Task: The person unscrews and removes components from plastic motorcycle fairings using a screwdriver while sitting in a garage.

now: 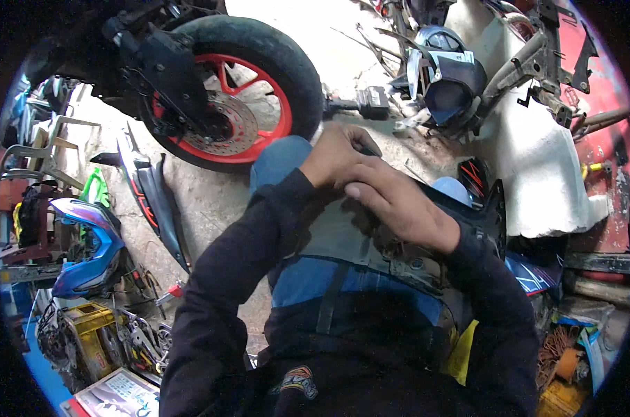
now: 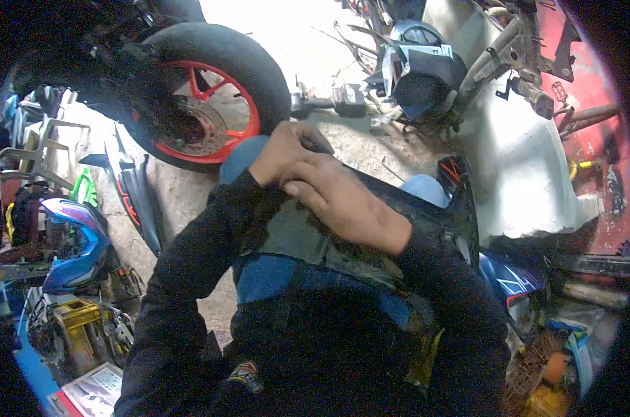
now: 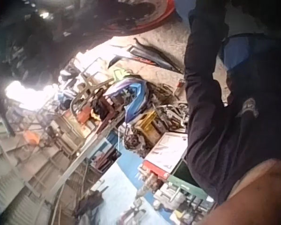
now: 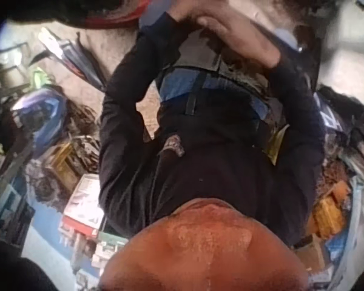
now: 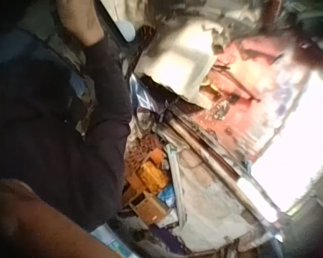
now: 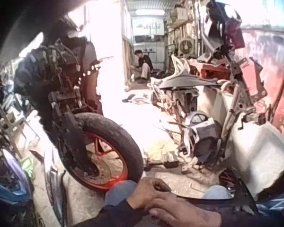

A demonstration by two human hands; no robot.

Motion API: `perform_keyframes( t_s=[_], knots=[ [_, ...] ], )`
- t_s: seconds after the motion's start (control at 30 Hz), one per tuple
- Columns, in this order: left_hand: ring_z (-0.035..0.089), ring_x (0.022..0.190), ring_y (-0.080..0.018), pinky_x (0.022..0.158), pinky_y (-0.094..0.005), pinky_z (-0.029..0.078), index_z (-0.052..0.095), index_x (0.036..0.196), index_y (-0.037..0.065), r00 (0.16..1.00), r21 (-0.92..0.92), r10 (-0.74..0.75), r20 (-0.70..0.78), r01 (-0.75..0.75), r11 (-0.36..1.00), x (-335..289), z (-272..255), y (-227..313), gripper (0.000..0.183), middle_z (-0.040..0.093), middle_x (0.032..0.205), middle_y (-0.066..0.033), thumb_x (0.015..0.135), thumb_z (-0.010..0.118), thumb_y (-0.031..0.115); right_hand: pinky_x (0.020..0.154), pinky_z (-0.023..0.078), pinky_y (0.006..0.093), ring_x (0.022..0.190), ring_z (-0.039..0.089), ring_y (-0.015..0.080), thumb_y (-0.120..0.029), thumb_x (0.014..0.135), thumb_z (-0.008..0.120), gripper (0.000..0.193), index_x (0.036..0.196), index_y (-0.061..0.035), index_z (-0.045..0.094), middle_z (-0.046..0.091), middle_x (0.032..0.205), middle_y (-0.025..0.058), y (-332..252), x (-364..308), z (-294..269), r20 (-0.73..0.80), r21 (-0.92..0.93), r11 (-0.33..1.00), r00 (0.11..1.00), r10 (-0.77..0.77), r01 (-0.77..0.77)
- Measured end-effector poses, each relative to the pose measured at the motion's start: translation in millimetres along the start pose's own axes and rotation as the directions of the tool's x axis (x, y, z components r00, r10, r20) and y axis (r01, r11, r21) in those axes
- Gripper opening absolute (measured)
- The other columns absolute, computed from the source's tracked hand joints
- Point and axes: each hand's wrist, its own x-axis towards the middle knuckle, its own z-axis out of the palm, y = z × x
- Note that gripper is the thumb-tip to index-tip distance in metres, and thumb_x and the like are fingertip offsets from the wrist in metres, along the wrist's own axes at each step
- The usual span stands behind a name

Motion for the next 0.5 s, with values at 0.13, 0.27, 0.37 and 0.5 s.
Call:
perform_keyframes(
  t_s=[0.13,0.27,0.37,0.5],
  knots=[
    [0.063,0.069,-0.0106,0.063,-0.0253,0.052,0.071,0.083,0.000,1.000,-0.047,0.015,0.006,-0.015,0.999,-2,3,10,0.019,0.070,0.078,-0.0060,0.072,0.082,0.012,0.086,0.050,0.0361,0.100,0.063,0.0211,-0.011,0.097,0.053,0.027,0.121,0.0014,0.056,0.064,0.110,0.0103,-2,-12,-15,-0.128,-0.475,0.877,0.982,-0.141,0.064],
    [0.064,0.070,-0.0110,0.063,-0.0253,0.052,0.070,0.084,-0.001,0.997,-0.149,-0.070,0.035,0.075,0.986,-2,1,8,0.018,0.070,0.080,-0.0069,0.074,0.080,0.010,0.087,0.051,0.0340,0.097,0.063,0.0183,-0.011,0.098,0.052,0.026,0.120,0.0004,0.059,0.060,0.118,0.0089,13,-17,-16,-0.063,0.530,0.829,0.966,0.250,-0.180],
    [0.064,0.071,-0.0110,0.063,-0.0253,0.052,0.070,0.084,-0.002,0.999,-0.169,-0.030,0.029,0.035,0.985,-2,5,2,0.019,0.070,0.080,-0.0067,0.075,0.080,0.012,0.082,0.050,0.0325,0.087,0.063,0.0159,-0.012,0.096,0.054,0.025,0.116,-0.0001,0.063,0.065,0.099,0.0087,17,-20,-16,-0.249,0.104,0.994,0.968,0.037,-0.011],
    [0.064,0.071,-0.0105,0.064,-0.0259,0.052,0.070,0.084,-0.002,1.000,-0.050,0.018,0.003,-0.018,0.999,0,7,6,0.017,0.070,0.079,-0.0061,0.077,0.077,0.012,0.084,0.050,0.0329,0.089,0.061,0.0175,-0.014,0.094,0.057,0.029,0.119,0.0000,0.062,0.062,0.104,0.0086,10,-22,-24,-0.162,0.218,0.963,0.967,0.195,-0.158]
  ],
)
